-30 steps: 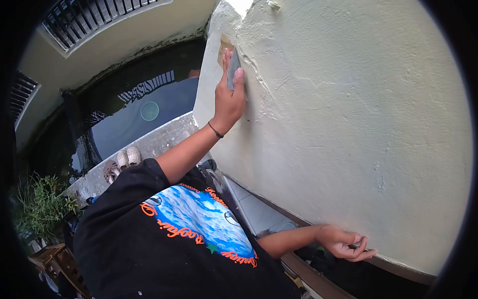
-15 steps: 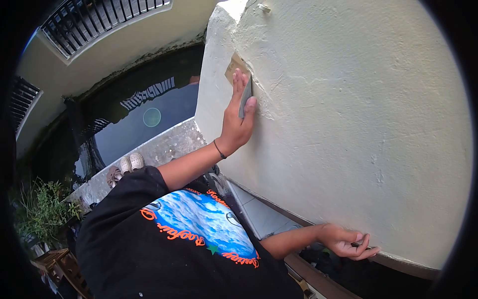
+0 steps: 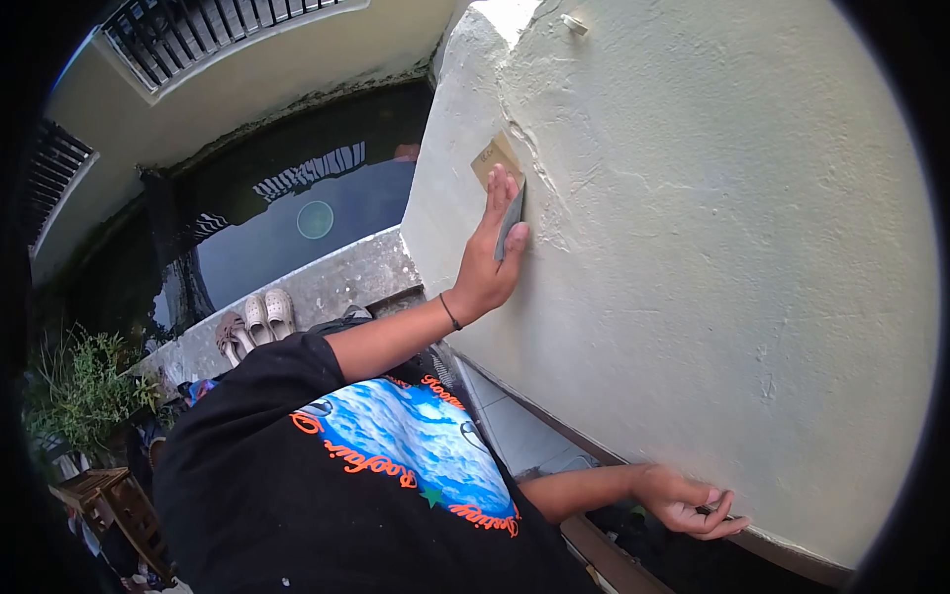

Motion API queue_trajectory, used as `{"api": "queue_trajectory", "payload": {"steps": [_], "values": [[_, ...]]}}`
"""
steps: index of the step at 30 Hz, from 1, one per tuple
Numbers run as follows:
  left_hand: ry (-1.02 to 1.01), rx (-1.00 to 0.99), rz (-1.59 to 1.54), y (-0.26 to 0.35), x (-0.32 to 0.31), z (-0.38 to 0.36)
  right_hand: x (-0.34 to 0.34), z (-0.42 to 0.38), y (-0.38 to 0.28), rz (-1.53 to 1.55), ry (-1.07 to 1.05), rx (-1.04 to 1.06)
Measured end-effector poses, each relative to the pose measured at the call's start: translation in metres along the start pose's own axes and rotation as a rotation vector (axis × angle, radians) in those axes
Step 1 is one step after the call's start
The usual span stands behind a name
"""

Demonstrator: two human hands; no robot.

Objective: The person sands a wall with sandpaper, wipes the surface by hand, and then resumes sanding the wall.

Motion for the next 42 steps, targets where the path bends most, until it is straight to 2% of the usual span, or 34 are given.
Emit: {"api": "queue_trajectory", "payload": {"steps": [1,3,4,6,7,9,10,12,16,18,20,22,24,26,28,31,37,38,40,42], "values": [[0.023,0.013,0.013,-0.01,0.003,-0.003,0.0,0.0,-0.001,0.003,0.013,-0.023],[0.064,0.311,-0.091,-0.038,0.008,-0.004,-0.002,0.0,-0.003,0.002,0.013,-0.039],[0.079,0.323,-0.088,-0.054,0.014,0.002,-0.001,0.001,-0.002,-0.03,0.011,-0.043],[-0.013,0.697,-0.052,-0.099,0.03,0.024,0.001,0.001,0.0,-0.034,-0.005,-0.009],[-0.012,0.696,-0.053,-0.111,0.039,0.028,0.001,0.001,0.0,-0.044,-0.007,-0.015],[-0.273,1.043,-0.027,-0.136,0.044,0.028,0.002,0.001,-0.002,-0.054,0.002,-0.022],[-0.267,1.035,-0.033,-0.136,0.028,0.016,0.002,0.0,-0.002,-0.04,0.007,-0.03],[0.213,0.4,0.084,-0.102,0.0,-0.023,-0.001,0.0,-0.003,-0.021,0.001,-0.036],[0.21,0.383,0.05,-0.092,0.003,-0.026,0.0,0.001,-0.003,0.003,0.038,-0.053],[0.028,0.836,-0.067,-0.117,0.016,0.002,-0.002,0.001,-0.002,0.04,0.079,-0.064],[0.259,0.872,-0.009,-0.148,0.027,0.037,-0.001,0.001,-0.004,0.032,0.076,-0.07],[0.365,0.952,0.025,-0.183,0.044,0.066,-0.001,0.001,-0.004,0.031,0.08,-0.072],[0.432,0.933,-0.12,-0.183,0.062,0.08,0.002,0.0,-0.002,0.025,0.083,-0.07],[0.41,0.936,-0.073,-0.174,0.056,0.07,0.001,-0.001,0.0,0.0,0.009,-0.055],[0.307,0.799,0.201,-0.142,0.046,0.05,0.0,-0.001,-0.002,-0.006,0.015,-0.071],[0.204,0.785,0.164,-0.142,0.052,0.043,0.002,-0.002,-0.004,-0.033,0.001,-0.11],[0.409,0.795,0.232,-0.203,0.068,0.086,0.005,0.0,0.0,-0.057,-0.017,-0.135],[0.415,0.798,0.234,-0.196,0.067,0.082,0.003,0.0,0.001,-0.032,-0.002,-0.141],[0.304,0.777,0.326,-0.166,0.058,0.073,0.001,-0.001,-0.001,-0.022,0.015,-0.144],[0.326,0.725,0.27,-0.154,0.054,0.062,0.0,0.0,-0.003,-0.02,0.021,-0.14]]}}
Point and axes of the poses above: each hand's wrist, its own z-axis towards the middle knuckle, its own x-axis out of the back of the hand, y = z × x, the point moved 3 cm from there along z, towards the middle knuckle, and after that the axes turned 11 degrees about x, right-handed, at the moved point
